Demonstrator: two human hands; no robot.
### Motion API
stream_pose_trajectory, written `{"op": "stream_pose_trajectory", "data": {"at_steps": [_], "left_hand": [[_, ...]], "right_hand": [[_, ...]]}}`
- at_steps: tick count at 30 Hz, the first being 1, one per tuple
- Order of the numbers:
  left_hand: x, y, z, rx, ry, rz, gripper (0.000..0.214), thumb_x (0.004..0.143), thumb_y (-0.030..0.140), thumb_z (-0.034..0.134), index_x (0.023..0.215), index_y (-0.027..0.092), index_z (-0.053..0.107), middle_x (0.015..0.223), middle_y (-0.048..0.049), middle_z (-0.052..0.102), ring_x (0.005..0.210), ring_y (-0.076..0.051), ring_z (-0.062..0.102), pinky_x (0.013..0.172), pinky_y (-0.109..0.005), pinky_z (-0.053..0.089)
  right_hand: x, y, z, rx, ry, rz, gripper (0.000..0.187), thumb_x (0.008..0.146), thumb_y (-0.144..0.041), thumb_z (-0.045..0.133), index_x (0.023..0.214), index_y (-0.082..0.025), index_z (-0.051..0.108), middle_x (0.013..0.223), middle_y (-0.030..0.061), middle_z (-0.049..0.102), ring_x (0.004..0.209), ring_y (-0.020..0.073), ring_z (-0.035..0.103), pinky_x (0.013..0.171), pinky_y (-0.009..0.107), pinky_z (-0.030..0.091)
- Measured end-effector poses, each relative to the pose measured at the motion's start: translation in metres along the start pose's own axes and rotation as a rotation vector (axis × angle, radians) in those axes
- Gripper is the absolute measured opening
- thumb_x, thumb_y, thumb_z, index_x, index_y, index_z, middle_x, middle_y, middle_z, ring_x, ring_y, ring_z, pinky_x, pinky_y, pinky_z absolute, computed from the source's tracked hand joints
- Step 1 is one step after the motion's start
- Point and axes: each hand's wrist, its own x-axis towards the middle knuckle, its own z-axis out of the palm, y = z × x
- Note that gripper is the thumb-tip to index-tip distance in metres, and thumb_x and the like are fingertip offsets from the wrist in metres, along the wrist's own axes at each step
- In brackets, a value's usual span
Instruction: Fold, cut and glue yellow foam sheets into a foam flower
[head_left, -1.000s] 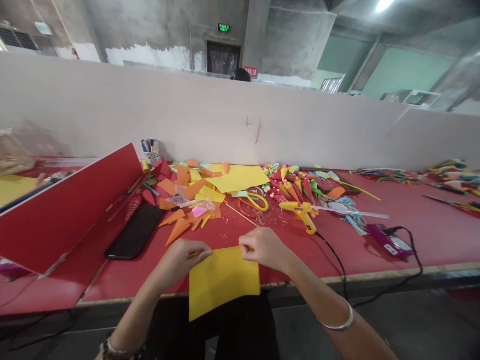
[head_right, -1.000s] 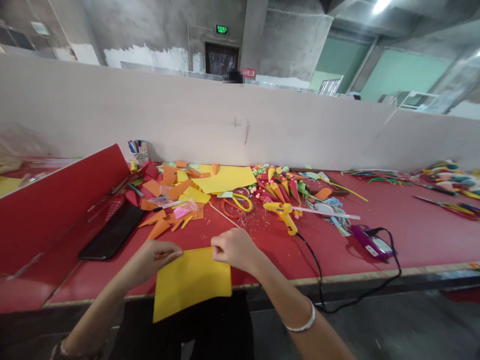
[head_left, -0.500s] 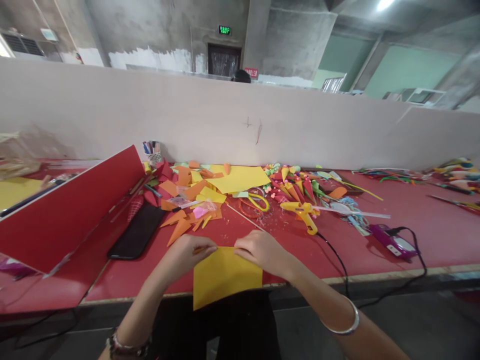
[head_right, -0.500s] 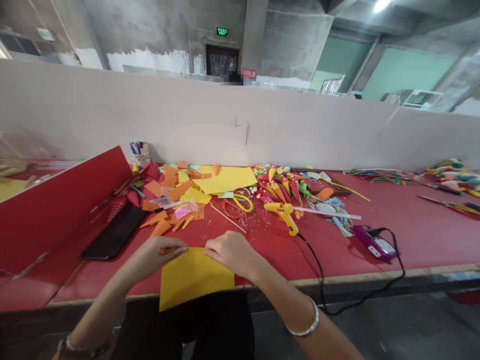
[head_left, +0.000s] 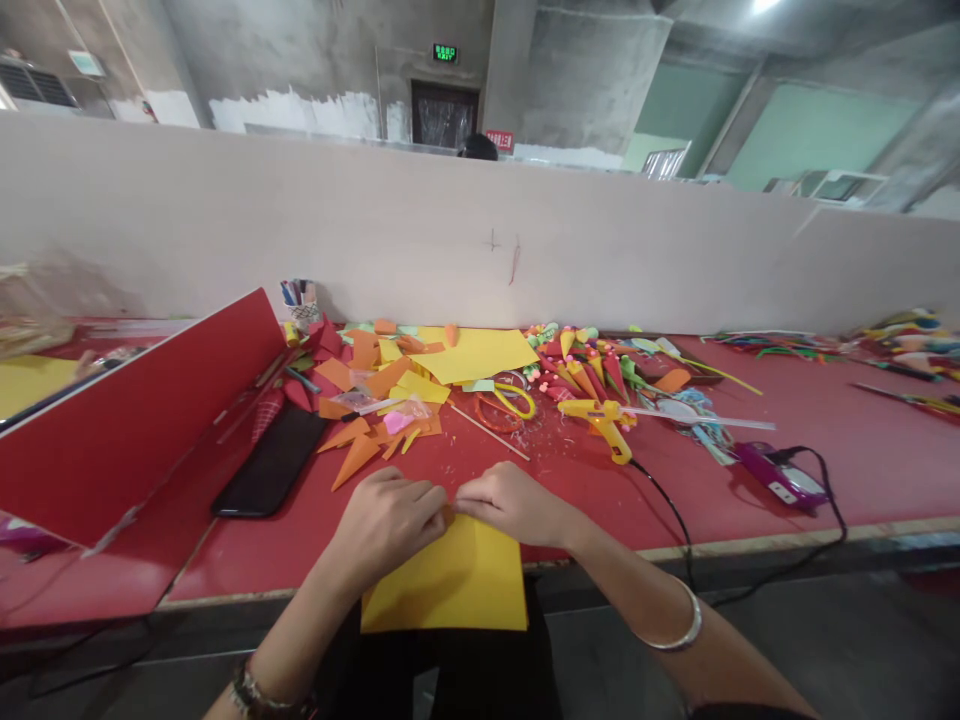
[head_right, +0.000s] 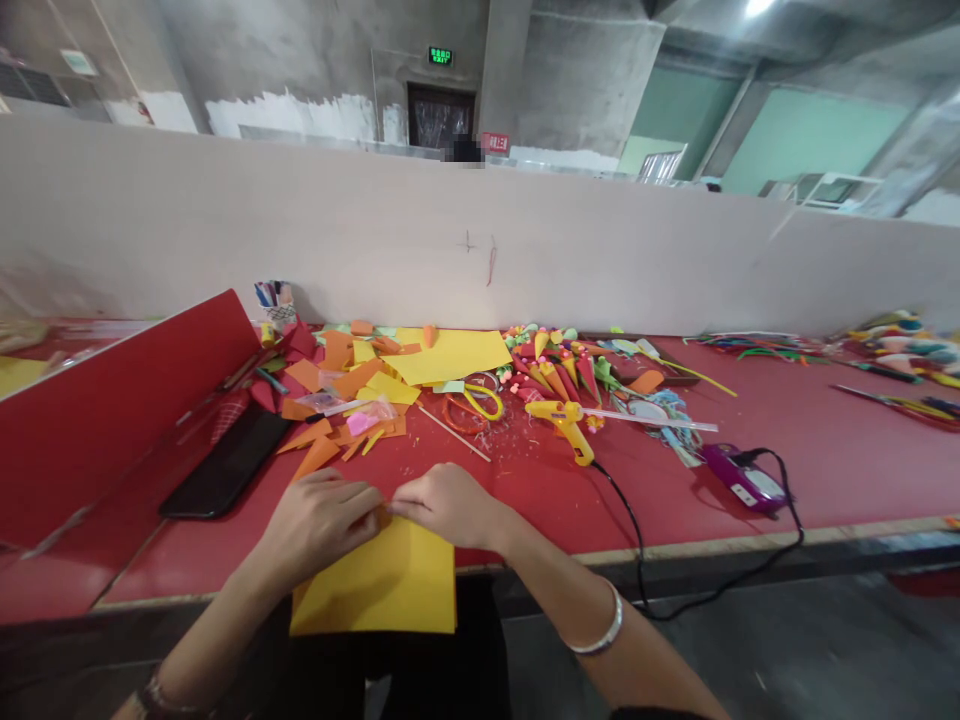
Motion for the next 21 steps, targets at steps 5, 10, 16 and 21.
{"op": "stream_pose_trajectory", "data": {"at_steps": [5,10,16,21], "left_hand": [[-0.018,-0.033,-0.004,0.084,-0.102,-0.067,0.02,0.071,0.016,0.042,0.052,0.019,0.049,0.041,0.0033,0.049,0.04,-0.01,0.041,0.048,-0.024,0.026],[-0.035,-0.048,-0.004,-0.115,-0.191,-0.427,0.023,0.08,0.026,0.037,0.07,0.018,0.056,0.057,-0.0005,0.059,0.053,-0.013,0.051,0.051,-0.022,0.031],[-0.025,-0.024,0.006,-0.555,-0.395,-0.357,0.038,0.087,0.037,0.028,0.072,0.016,0.056,0.056,0.0006,0.055,0.052,-0.011,0.049,0.052,-0.02,0.032],[-0.015,-0.016,0.014,-0.41,-0.451,-0.365,0.042,0.088,0.037,0.028,0.058,0.016,0.05,0.05,-0.0003,0.051,0.049,-0.012,0.047,0.05,-0.021,0.026]], "right_hand": [[-0.015,0.014,-0.01,0.114,0.021,0.054,0.037,0.087,-0.036,0.036,0.067,-0.014,0.058,0.057,-0.0015,0.054,0.053,0.007,0.043,0.054,0.018,0.027],[-0.026,0.02,-0.015,0.149,0.04,0.102,0.038,0.087,-0.035,0.036,0.063,-0.013,0.056,0.055,-0.0032,0.048,0.052,0.0062,0.038,0.052,0.018,0.025],[-0.022,0.017,-0.009,0.079,-0.02,0.102,0.034,0.087,-0.034,0.036,0.073,-0.016,0.061,0.064,-0.0016,0.059,0.057,0.0078,0.048,0.055,0.019,0.029],[-0.012,0.011,0.001,-0.208,0.137,0.052,0.023,0.088,-0.026,0.037,0.091,-0.021,0.059,0.085,0.0012,0.063,0.08,0.0115,0.054,0.077,0.025,0.031]]}}
